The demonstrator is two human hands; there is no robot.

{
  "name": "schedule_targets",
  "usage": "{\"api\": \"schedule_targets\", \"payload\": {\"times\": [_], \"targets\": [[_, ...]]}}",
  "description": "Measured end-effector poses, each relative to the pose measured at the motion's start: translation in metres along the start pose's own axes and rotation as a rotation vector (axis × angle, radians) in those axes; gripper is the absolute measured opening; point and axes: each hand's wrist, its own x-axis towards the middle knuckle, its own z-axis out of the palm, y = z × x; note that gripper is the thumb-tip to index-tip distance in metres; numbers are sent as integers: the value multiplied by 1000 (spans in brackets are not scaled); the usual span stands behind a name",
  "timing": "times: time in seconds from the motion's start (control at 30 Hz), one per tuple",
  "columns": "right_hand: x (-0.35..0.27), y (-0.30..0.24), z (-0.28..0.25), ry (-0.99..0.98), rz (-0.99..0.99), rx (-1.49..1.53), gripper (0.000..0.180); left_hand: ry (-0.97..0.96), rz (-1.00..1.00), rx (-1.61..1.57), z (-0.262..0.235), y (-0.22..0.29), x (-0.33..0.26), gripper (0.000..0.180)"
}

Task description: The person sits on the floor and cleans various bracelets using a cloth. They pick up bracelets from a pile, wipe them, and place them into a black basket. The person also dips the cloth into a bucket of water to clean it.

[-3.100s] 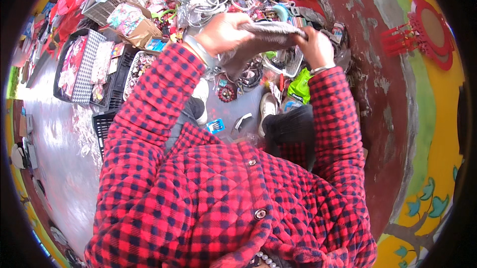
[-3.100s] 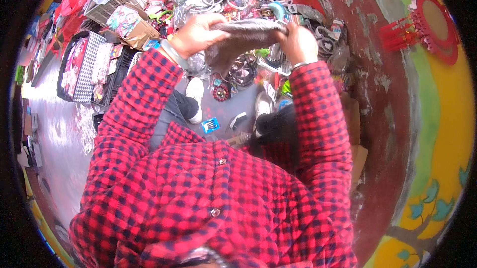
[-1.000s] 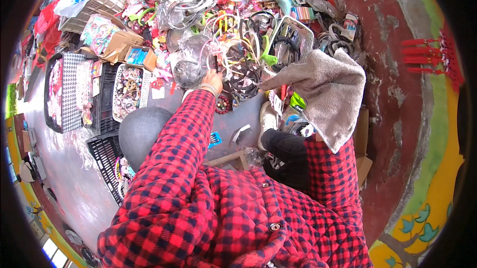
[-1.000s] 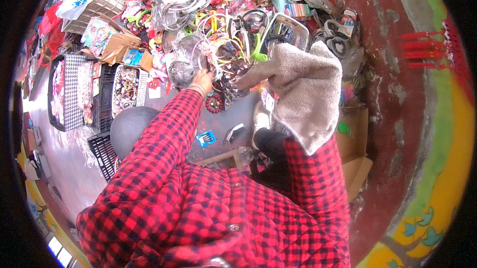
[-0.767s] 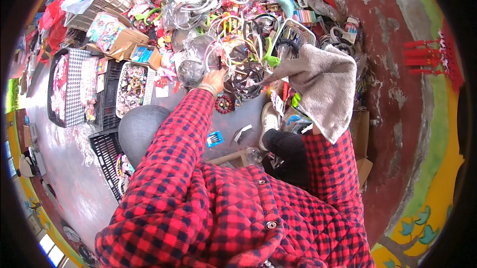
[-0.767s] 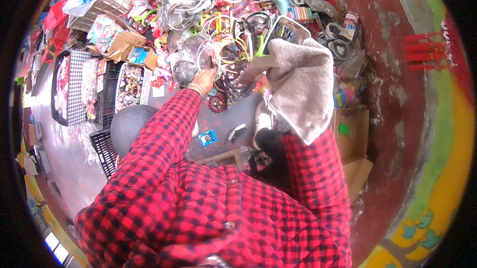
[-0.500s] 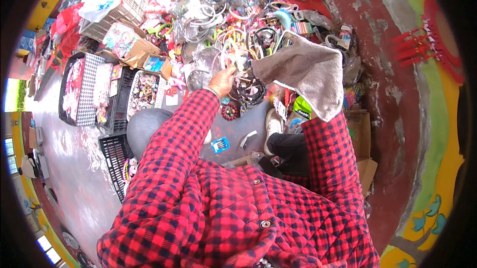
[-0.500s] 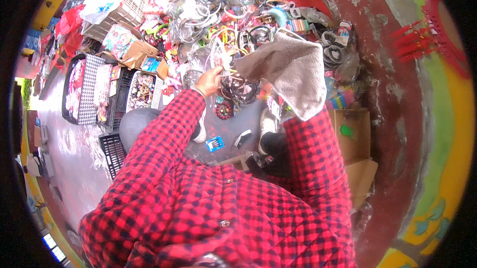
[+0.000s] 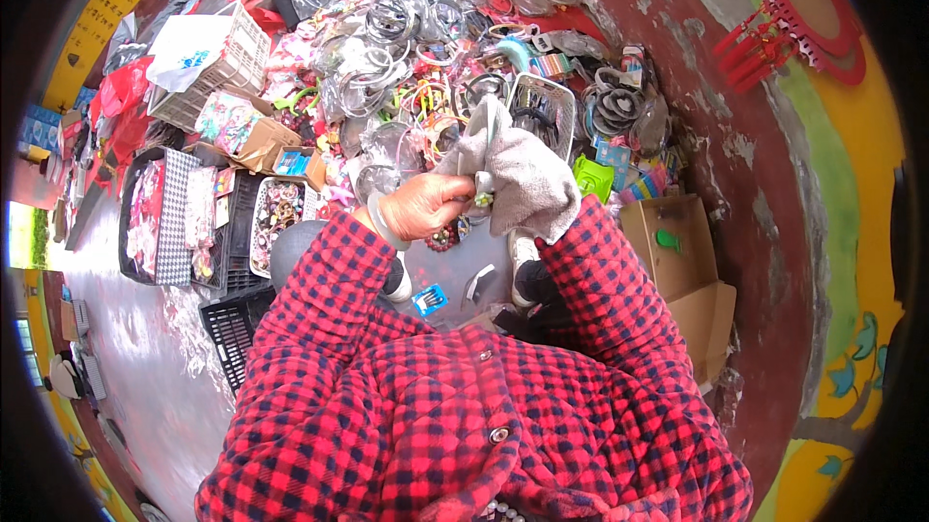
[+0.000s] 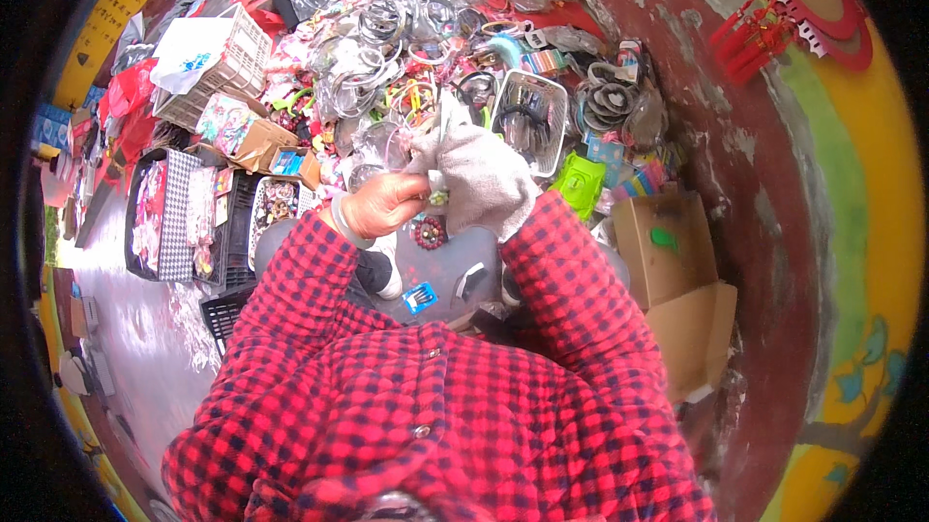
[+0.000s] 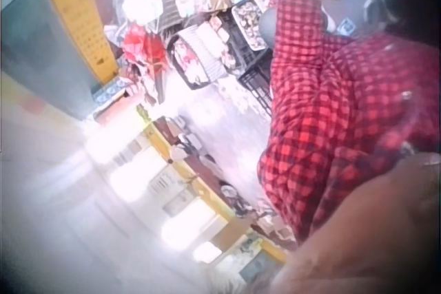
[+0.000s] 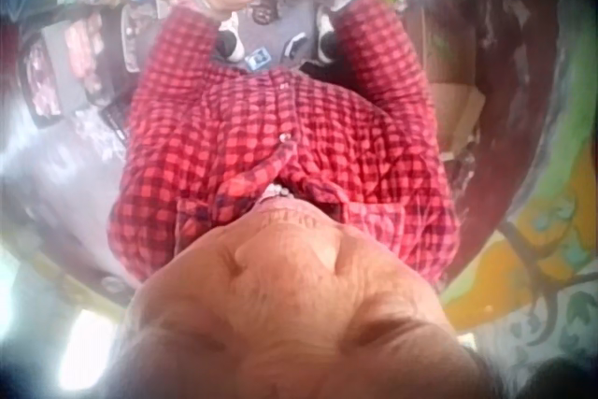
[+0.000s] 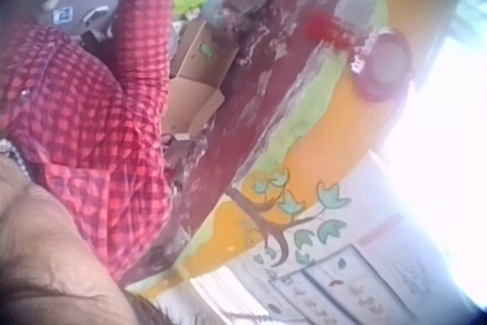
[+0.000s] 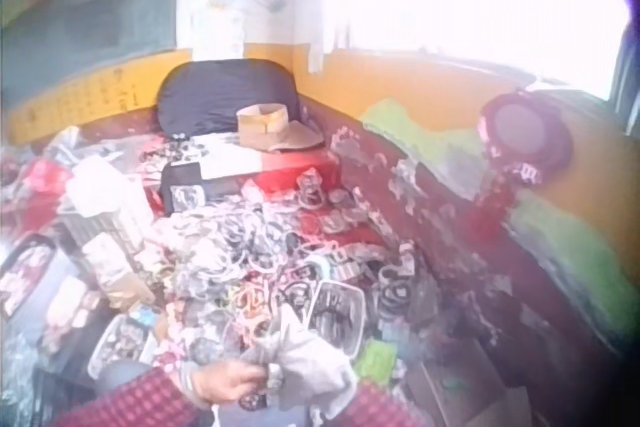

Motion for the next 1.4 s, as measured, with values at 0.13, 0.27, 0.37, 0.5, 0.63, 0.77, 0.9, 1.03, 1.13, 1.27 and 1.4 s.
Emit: {"api": "schedule_targets", "payload": {"times": [0.13, 0.27, 0.37, 0.5, 0.63, 0.77, 0.9, 1.03, 1.13, 1.27, 1.4], "targets": [[-1, -9, -8, 119, -150, -306, 39, 108, 17, -579, 8, -18, 0, 36], [12, -4, 5, -6, 35, -437, 41, 72, -290, -863, 13, -23, 11, 36], [25, -25, -1, -172, 224, -335, 39, 144, -361, -851, 19, -22, 14, 30], [21, -13, 5, -147, 258, -456, 33, 233, -361, -912, 19, -8, 22, 15], [21, -20, -4, -188, 318, -509, 34, 155, -374, -771, 13, -12, 20, 12], [5, 5, -7, 26, 201, -487, 37, 45, -294, -926, 27, -20, 19, 13], [0, 1, -5, 183, 122, -557, 38, 17, -216, -766, 24, -28, 19, 14], [-4, 11, -7, 178, 143, -632, 32, -39, -217, -735, 24, -30, 17, 13], [-9, 20, -11, 266, 147, -672, 35, -60, -209, -763, 25, -24, 16, 14], [0, 8, -18, 306, 296, -9, 30, 47, -191, -962, 17, -19, 17, 16], [13, -10, -15, 97, 432, -129, 38, 190, -136, -1025, 13, -17, 18, 21]]}}
